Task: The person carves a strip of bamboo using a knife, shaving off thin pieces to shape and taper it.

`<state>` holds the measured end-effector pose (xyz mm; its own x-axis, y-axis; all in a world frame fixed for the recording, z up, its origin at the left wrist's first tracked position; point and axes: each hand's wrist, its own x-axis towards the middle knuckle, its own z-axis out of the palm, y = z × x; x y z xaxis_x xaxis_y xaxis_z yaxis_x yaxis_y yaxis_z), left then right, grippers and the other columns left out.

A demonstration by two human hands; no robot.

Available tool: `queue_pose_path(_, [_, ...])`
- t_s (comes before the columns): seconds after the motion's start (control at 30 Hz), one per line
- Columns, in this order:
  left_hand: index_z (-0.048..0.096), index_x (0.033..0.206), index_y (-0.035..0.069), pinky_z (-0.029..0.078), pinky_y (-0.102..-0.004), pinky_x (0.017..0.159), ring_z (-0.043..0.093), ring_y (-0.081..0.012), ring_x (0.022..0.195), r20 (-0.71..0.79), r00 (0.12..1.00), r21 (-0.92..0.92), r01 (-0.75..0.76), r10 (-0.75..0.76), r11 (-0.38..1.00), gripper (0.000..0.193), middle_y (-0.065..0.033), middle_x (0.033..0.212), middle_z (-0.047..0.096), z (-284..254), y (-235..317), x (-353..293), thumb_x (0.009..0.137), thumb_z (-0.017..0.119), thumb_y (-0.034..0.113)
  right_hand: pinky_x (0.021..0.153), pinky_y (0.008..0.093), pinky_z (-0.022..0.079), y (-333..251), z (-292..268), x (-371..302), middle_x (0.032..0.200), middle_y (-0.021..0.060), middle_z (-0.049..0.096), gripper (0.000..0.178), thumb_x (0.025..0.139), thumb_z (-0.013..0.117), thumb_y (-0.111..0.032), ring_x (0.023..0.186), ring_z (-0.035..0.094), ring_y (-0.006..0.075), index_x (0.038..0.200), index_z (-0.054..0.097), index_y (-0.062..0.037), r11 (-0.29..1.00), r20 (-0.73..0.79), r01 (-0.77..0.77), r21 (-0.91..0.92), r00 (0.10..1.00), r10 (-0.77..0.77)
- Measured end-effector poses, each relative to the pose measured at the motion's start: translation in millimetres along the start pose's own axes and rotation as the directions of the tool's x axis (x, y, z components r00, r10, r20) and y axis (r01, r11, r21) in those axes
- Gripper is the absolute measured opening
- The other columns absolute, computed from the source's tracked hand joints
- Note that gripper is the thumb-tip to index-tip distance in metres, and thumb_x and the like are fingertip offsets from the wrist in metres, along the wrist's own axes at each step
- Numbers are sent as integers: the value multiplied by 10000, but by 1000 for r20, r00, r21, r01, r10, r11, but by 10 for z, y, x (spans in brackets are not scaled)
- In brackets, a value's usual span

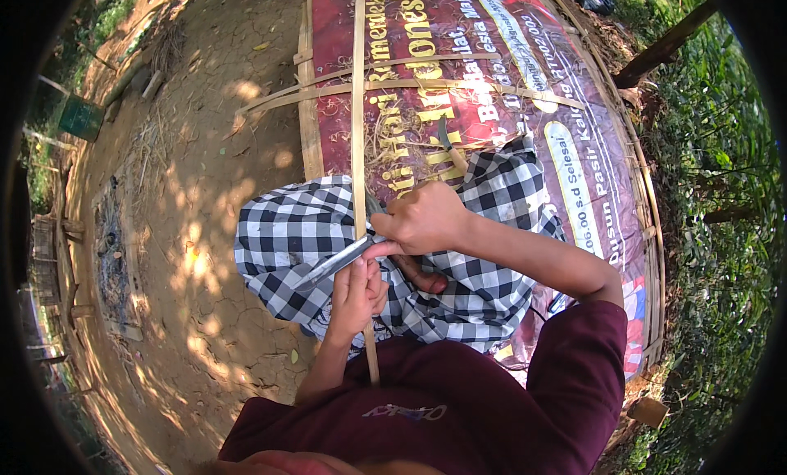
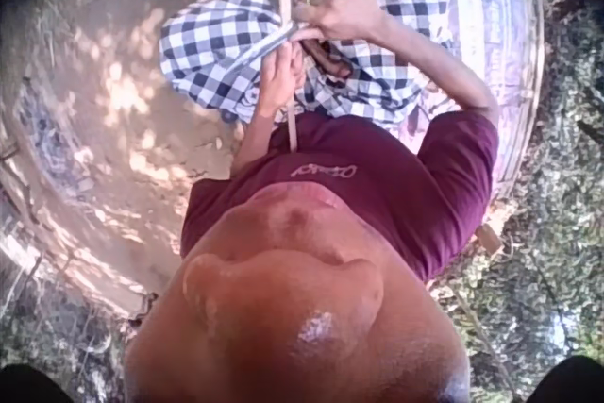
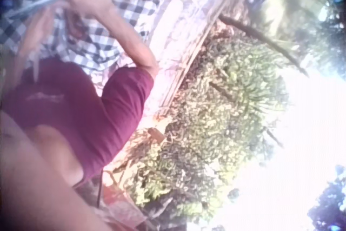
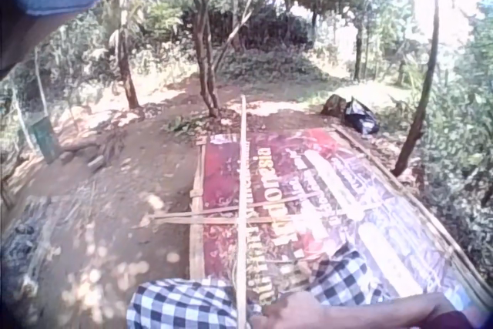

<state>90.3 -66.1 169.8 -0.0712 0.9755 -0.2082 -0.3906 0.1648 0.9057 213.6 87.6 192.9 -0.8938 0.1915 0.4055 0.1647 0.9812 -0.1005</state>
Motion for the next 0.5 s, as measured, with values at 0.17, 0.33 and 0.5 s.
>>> queue_pose_path(0.17, [380, 757, 67, 230, -208, 342, 270, -33, 383, -70, 998, -38, 2, -4, 999, 390, 46, 542, 285, -71, -47, 74, 1029, 278, 327, 386, 350, 396, 209, 155, 83, 487, 12, 439, 517, 751, 584, -604, 419, 531, 217, 630, 461, -116, 998, -87, 37, -56, 995, -42])
queue_pose_path(0.33, [357, 776, 91, 202, -205, 334, 222, -29, 386, -126, 991, 6, 50, -48, 999, 384, 47, 521, 238, -22, -59, -95, 1025, 273, 370, 430, 422, 451, 938, 126, 342, 491, 123, 555, 528, 918, 464, -520, 470, 588, 314, 692, 629, -71, 728, -213, -676, -113, 732, 647])
queue_pose_path(0.5, [367, 763, 61, 210, -202, 369, 246, -31, 407, 108, 979, 92, -183, 173, 979, 378, 46, 532, 257, 240, 195, -320, 1023, 301, 326, 614, 482, 493, 2281, -580, -100, 653, 191, 635, 606, 928, 383, -562, 688, 639, 381, 772, 690, -64, 400, -521, -914, -71, 375, 767])
